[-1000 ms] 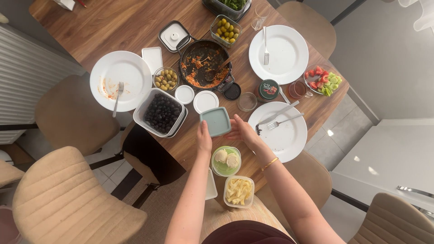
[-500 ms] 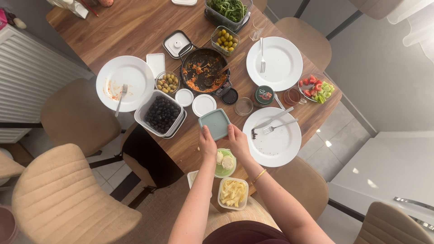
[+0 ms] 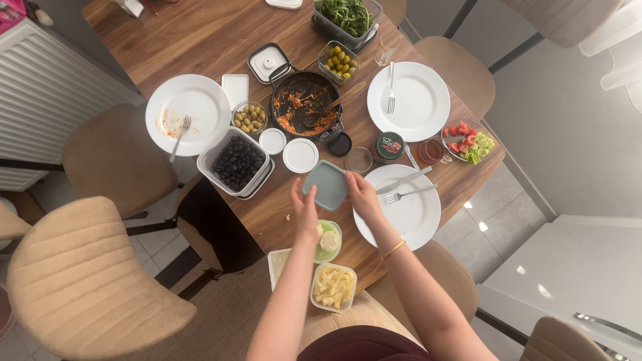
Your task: Tidying a dining table by closing various food containers and stacking used plates after a meal.
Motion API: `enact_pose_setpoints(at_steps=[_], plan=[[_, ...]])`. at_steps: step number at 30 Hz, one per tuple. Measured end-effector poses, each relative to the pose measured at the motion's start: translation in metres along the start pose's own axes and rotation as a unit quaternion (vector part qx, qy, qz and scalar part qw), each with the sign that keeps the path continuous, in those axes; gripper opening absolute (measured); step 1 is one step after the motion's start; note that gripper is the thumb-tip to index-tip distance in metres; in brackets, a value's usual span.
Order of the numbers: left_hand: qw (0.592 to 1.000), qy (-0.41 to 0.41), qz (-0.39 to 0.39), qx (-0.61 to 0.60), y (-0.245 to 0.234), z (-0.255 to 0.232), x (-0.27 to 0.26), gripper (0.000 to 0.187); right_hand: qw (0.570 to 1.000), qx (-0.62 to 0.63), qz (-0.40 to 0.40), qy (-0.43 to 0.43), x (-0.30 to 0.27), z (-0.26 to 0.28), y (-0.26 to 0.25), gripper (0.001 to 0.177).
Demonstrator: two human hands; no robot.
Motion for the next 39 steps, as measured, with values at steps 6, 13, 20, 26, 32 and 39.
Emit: enact_pose_setpoints(at_steps=[6,13,20,26,32,39], plan=[[0.969,0.057,0.076,0.226,0.019,-0.024,0.001,0.05,0.996,-0.015,0.072,0.058,0.007,0.006,0.0,0.041],[0.97,0.035,0.043,0.237,0.026,-0.009,-0.005,0.039,0.991,0.059,0.08,0.087,-0.009,0.012,0.012,0.034],[0.975,0.074,-0.028,0.207,0.024,-0.022,-0.022,0.041,0.997,0.034,0.038,0.066,-0.011,0.002,0.012,0.035],[0.977,0.076,-0.033,0.196,0.018,-0.026,-0.024,0.039,0.998,0.019,0.03,0.046,-0.011,0.002,0.016,0.034],[0.979,0.071,-0.035,0.187,0.01,-0.024,-0.021,0.038,0.997,0.033,0.046,0.058,-0.01,0.0,0.023,0.034],[0.991,0.023,-0.012,0.128,0.005,-0.019,-0.013,0.059,0.989,0.078,0.073,0.103,-0.015,0.008,0.035,0.039]])
Point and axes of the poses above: each hand's wrist, its own x-axis towards the middle knuckle, its own y-axis out of the palm, z = x × y, the point moved 9 cm from there along x, towards the middle knuckle, and after that the axes turned 5 degrees about -z, right-handed, at the moved point
